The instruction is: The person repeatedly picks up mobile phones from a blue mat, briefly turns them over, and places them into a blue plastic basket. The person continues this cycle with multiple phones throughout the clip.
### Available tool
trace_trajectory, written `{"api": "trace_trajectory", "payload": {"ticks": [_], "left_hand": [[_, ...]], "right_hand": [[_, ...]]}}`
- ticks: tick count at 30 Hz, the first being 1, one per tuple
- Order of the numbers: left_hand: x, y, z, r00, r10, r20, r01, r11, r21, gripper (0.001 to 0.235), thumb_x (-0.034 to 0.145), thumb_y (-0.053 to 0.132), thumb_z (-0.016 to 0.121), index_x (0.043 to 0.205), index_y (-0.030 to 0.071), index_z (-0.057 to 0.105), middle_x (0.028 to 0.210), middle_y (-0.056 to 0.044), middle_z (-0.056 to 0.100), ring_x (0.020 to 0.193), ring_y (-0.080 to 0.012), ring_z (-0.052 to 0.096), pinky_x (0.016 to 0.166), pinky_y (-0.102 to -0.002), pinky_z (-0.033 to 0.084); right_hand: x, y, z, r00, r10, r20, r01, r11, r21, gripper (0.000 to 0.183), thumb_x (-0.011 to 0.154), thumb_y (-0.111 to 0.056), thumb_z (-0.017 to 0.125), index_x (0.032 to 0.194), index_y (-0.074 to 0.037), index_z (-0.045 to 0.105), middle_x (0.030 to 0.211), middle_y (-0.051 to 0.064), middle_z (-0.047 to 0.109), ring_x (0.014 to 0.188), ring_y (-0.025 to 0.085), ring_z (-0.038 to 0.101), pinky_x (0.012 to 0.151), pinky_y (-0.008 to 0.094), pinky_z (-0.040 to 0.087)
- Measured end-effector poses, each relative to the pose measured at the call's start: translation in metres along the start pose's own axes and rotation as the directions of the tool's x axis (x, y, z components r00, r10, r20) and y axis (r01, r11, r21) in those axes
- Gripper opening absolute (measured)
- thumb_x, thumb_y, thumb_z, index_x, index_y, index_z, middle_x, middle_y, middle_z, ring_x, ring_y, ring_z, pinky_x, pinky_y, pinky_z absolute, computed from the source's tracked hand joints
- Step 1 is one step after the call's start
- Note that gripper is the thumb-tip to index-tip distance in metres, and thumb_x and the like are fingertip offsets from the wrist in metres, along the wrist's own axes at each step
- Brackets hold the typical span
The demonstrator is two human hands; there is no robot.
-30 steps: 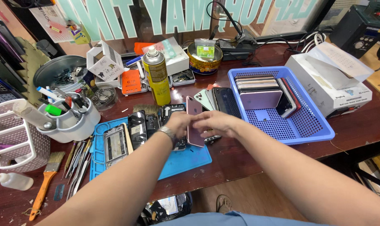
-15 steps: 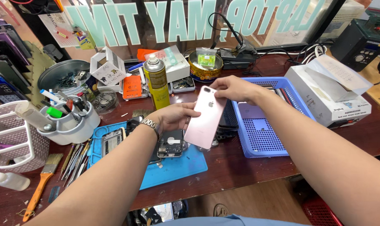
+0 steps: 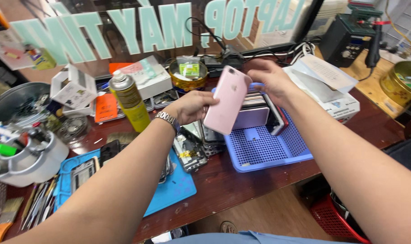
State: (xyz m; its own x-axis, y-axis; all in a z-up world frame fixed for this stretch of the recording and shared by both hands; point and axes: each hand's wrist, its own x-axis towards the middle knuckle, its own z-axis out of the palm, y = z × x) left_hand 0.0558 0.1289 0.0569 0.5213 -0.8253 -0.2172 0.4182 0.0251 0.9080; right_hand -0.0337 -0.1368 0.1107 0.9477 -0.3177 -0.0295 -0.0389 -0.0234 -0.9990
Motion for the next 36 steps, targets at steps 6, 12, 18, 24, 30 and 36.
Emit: {"api": "trace_trajectory", "payload": {"ticks": [6,12,18,24,30,36], "left_hand": [[0.061,-0.028,0.042,0.987,0.117,-0.108,-0.151,0.905,-0.397,0.039,0.099,0.016,0.056,0.136,0.003,0.054,0.131,-0.014,0.063,0.121,-0.0266,0.062,0.107,-0.047,0.052],[0.09,-0.032,0.07,0.951,0.098,-0.294,-0.144,0.98,-0.138,0.049,0.095,0.016,0.061,0.142,0.013,0.05,0.137,-0.013,0.059,0.126,-0.0249,0.056,0.104,-0.044,0.045],[0.068,-0.043,0.06,0.44,0.519,-0.733,-0.139,0.846,0.515,0.034,0.091,0.016,0.059,0.122,0.006,0.068,0.114,-0.012,0.074,0.112,-0.0238,0.071,0.102,-0.036,0.052],[0.036,-0.054,0.081,0.606,0.759,-0.238,0.043,0.267,0.963,0.014,0.083,0.017,0.072,0.092,0.013,0.081,0.102,-0.012,0.072,0.105,-0.0327,0.061,0.098,-0.047,0.045],[0.025,-0.067,0.104,0.777,0.616,-0.125,0.159,-0.001,0.987,0.012,0.079,0.015,0.072,0.087,0.013,0.081,0.105,-0.01,0.07,0.114,-0.03,0.056,0.101,-0.046,0.04],[0.039,-0.077,0.111,0.858,0.512,-0.053,0.221,-0.274,0.936,0.021,0.079,0.015,0.072,0.096,0.003,0.077,0.126,-0.017,0.065,0.128,-0.0309,0.051,0.117,-0.048,0.029]], "right_hand": [[-0.024,0.025,-0.029,0.86,0.286,0.423,-0.385,0.907,0.17,0.043,0.096,-0.021,0.061,0.138,-0.009,0.06,0.126,0.003,0.068,0.117,0.017,0.064,0.098,0.035,0.051],[-0.011,0.005,-0.072,0.956,0.181,0.231,-0.169,0.983,-0.07,0.037,0.095,-0.007,0.059,0.132,-0.01,0.061,0.123,0.005,0.07,0.115,0.017,0.067,0.1,0.037,0.056],[-0.008,0.063,-0.075,0.888,0.042,0.458,0.202,0.858,-0.471,0.032,0.091,-0.002,0.063,0.122,-0.008,0.069,0.108,0.0,0.076,0.102,0.013,0.068,0.096,0.032,0.052],[-0.025,0.083,-0.065,0.899,0.05,0.436,0.332,0.571,-0.751,0.023,0.091,-0.008,0.064,0.113,-0.009,0.069,0.097,0.008,0.077,0.093,0.017,0.072,0.085,0.034,0.055],[-0.015,0.092,-0.052,0.804,-0.093,0.588,0.575,0.378,-0.726,0.023,0.084,-0.002,0.06,0.104,-0.007,0.072,0.092,0.017,0.074,0.09,0.036,0.07,0.08,0.048,0.054],[-0.026,0.104,-0.044,0.882,-0.188,0.432,0.465,0.204,-0.862,0.029,0.082,-0.008,0.069,0.11,-0.008,0.065,0.115,0.01,0.069,0.117,0.033,0.06,0.101,0.047,0.047]]}}
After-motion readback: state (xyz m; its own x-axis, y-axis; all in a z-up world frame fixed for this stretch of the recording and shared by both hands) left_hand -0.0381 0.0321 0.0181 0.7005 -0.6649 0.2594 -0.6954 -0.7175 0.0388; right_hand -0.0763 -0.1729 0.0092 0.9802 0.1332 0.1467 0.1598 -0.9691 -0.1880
